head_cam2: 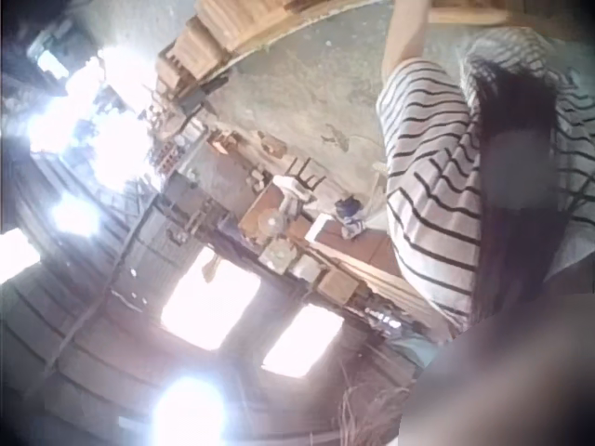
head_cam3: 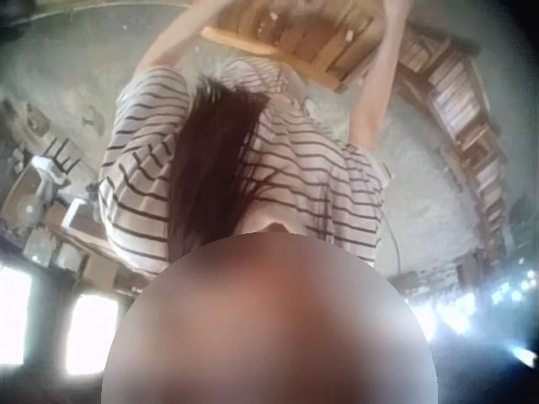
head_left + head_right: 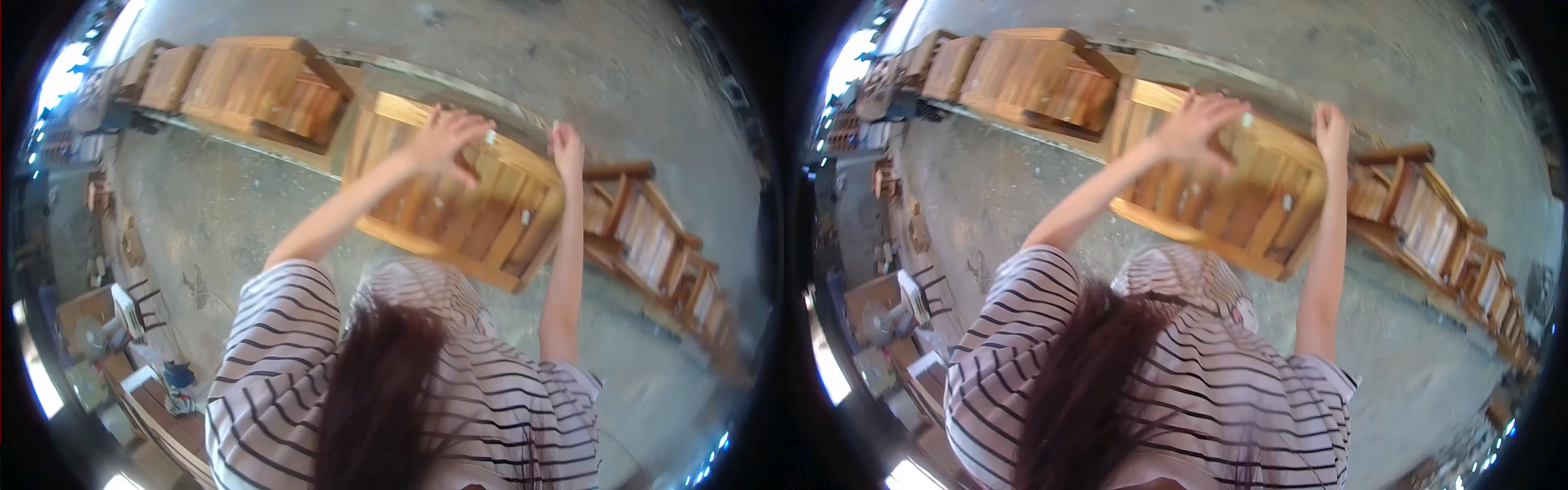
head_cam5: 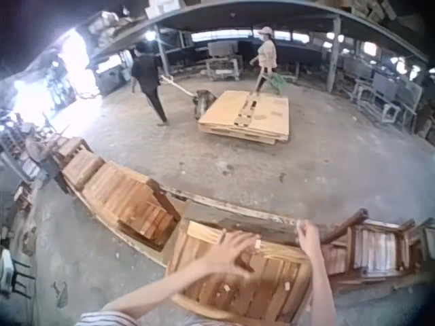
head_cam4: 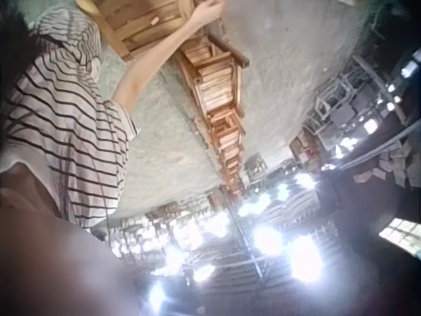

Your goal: Taping specific joints or points on wooden stools in a factory.

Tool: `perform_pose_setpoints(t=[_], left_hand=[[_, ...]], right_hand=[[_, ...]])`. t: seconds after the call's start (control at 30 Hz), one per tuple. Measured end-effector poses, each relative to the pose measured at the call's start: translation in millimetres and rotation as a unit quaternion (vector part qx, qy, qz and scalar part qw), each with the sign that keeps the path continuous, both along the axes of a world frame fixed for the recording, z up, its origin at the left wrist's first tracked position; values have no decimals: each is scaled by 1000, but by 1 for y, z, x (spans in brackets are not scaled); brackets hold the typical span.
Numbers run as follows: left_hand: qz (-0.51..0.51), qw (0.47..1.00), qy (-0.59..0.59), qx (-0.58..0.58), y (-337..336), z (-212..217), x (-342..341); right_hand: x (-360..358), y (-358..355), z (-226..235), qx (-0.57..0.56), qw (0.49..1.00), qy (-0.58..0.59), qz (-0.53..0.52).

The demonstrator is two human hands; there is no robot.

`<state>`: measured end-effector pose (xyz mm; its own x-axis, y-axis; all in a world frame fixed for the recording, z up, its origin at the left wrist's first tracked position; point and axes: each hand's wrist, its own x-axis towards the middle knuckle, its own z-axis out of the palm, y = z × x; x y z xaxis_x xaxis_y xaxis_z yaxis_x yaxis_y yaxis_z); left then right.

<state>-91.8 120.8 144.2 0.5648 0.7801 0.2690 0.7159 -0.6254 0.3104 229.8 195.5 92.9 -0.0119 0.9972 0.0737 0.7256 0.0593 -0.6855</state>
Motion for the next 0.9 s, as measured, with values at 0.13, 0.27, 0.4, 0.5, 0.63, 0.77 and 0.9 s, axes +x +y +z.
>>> perform_pose_setpoints(t=[0.13, 0.27, 0.4, 0.5, 0.63, 0.77, 0.9], left_hand=[[1, 982, 182, -58, -92, 21, -15], [17, 990, 94, -107, -119, -17, -30], [16, 989, 92, -112, -122, -17, -34], [5, 993, 66, -97, -119, -24, -36], [-1, 993, 76, -87, -117, -26, -38], [-13, 992, 83, -94, -112, -20, -36], [-5, 992, 81, -93, -117, -25, -38]], right_hand=[[1, -14, -28, 4, 996, 32, 88], [11, -15, -39, -102, 989, 47, 93], [6, -13, -34, -98, 990, 14, 101], [3, -12, -30, -92, 992, 36, 79], [3, -13, -23, -92, 993, -1, 68], [11, -5, -39, -88, 993, 5, 75], [4, -9, -33, -109, 991, 5, 79]])
